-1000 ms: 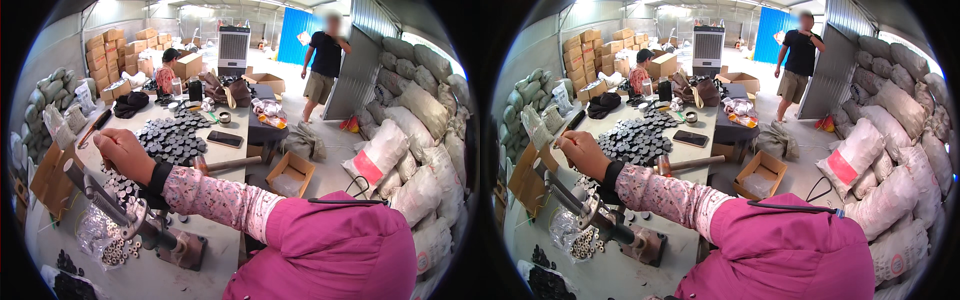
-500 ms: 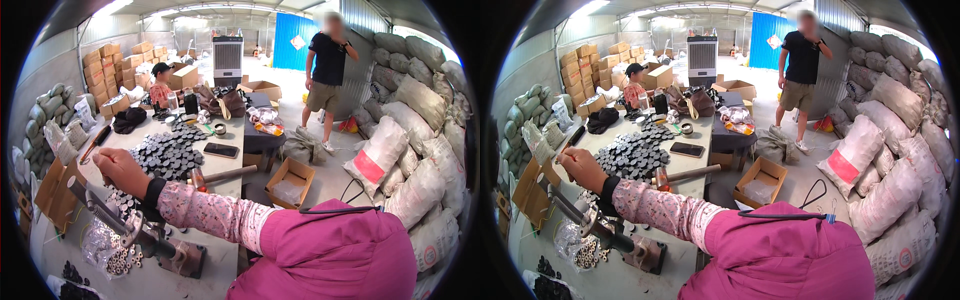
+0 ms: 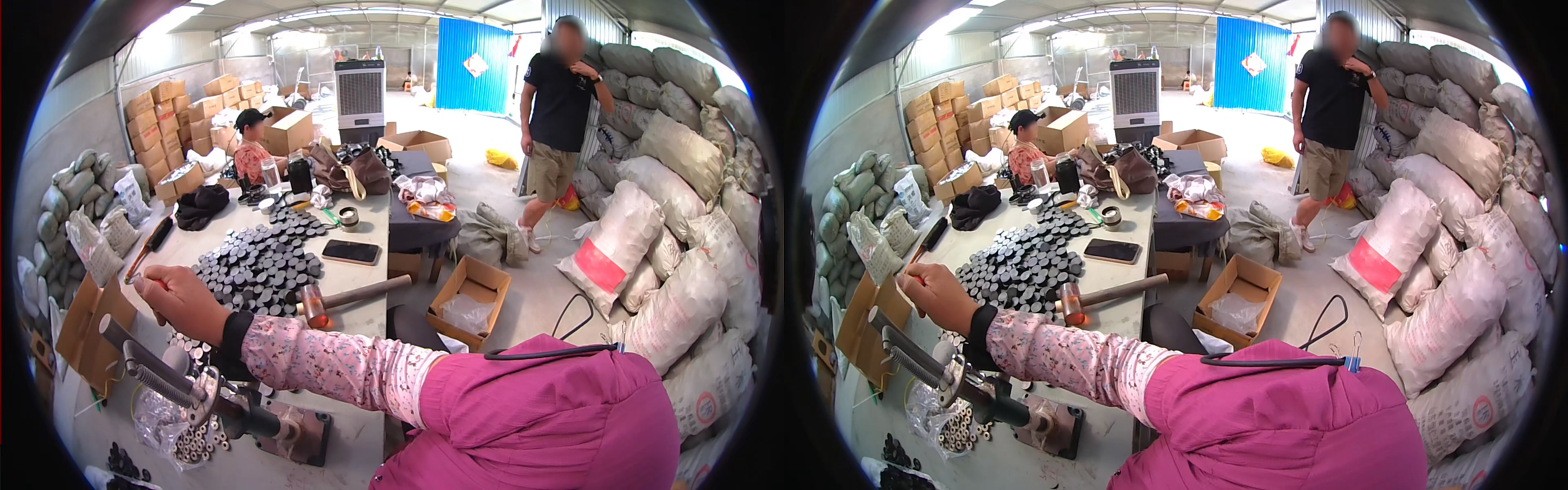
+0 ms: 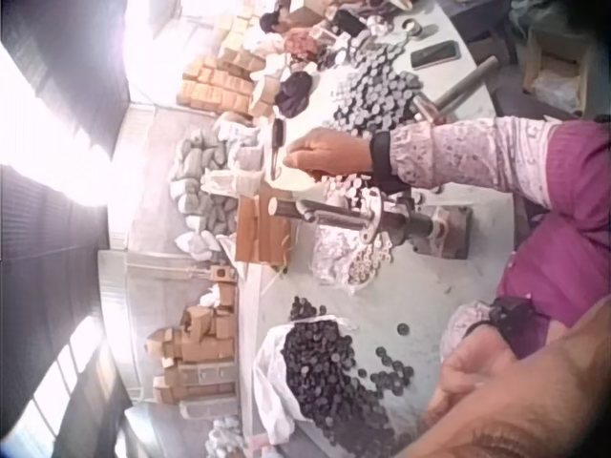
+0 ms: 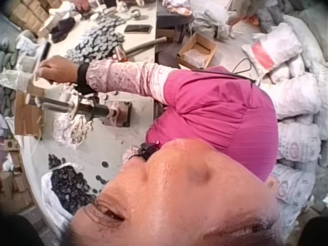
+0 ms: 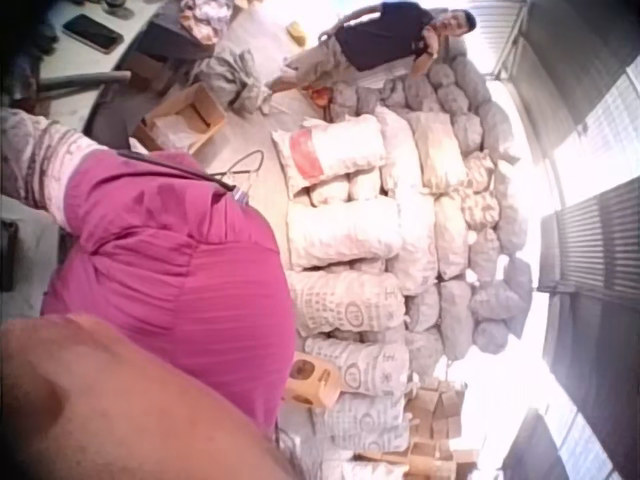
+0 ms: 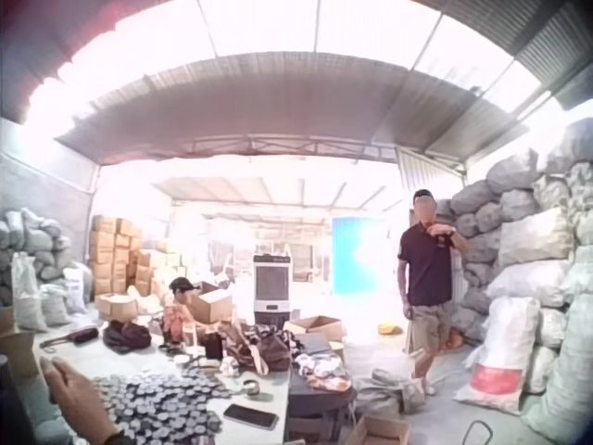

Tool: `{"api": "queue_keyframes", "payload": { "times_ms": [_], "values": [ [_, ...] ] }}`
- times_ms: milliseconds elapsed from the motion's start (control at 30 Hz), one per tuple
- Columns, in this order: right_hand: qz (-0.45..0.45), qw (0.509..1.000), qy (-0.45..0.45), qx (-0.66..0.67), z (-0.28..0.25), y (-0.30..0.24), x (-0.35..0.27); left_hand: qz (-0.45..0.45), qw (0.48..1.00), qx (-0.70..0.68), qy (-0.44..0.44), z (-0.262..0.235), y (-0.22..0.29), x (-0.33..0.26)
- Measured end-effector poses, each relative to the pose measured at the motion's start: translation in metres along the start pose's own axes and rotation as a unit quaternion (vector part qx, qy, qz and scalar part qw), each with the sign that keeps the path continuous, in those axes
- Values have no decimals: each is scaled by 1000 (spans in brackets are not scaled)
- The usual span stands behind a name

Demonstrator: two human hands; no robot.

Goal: Using a manual press to assemble small plastic parts and metal washers.

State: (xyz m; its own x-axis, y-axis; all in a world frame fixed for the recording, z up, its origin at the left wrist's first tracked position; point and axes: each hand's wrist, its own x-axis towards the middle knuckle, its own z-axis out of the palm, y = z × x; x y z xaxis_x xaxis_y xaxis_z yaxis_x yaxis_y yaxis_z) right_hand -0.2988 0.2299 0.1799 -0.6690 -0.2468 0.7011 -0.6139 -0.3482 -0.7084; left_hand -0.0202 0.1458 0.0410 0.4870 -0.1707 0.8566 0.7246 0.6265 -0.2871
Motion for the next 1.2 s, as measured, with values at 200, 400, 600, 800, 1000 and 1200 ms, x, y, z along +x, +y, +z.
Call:
{"api": "queue_keyframes", "payload": {
  "times_ms": [200, 400, 600, 800, 1000, 1200],
  "values": [
    [5, 1000, 5, 6, -1, 0, -3, -4, 999, -40, 23, 6, -2, 2],
    [-23, 1000, 9, -11, -1, 4, 4, -30, 996, -51, 63, 16, 11, -6],
    [-5, 1000, 2, 17, 5, 3, 1, -31, 991, -74, 108, 31, 12, -9],
    [-3, 1000, 8, -2, 2, 2, -2, -7, 986, -99, 133, 39, 6, -1],
    [2, 1000, 15, 2, -1, 2, 0, -8, 979, -135, 153, 45, 3, 7],
    [-19, 1000, 21, 11, 4, 3, 1, -14, 967, -174, 187, 59, 2, 9]
  ]
}}
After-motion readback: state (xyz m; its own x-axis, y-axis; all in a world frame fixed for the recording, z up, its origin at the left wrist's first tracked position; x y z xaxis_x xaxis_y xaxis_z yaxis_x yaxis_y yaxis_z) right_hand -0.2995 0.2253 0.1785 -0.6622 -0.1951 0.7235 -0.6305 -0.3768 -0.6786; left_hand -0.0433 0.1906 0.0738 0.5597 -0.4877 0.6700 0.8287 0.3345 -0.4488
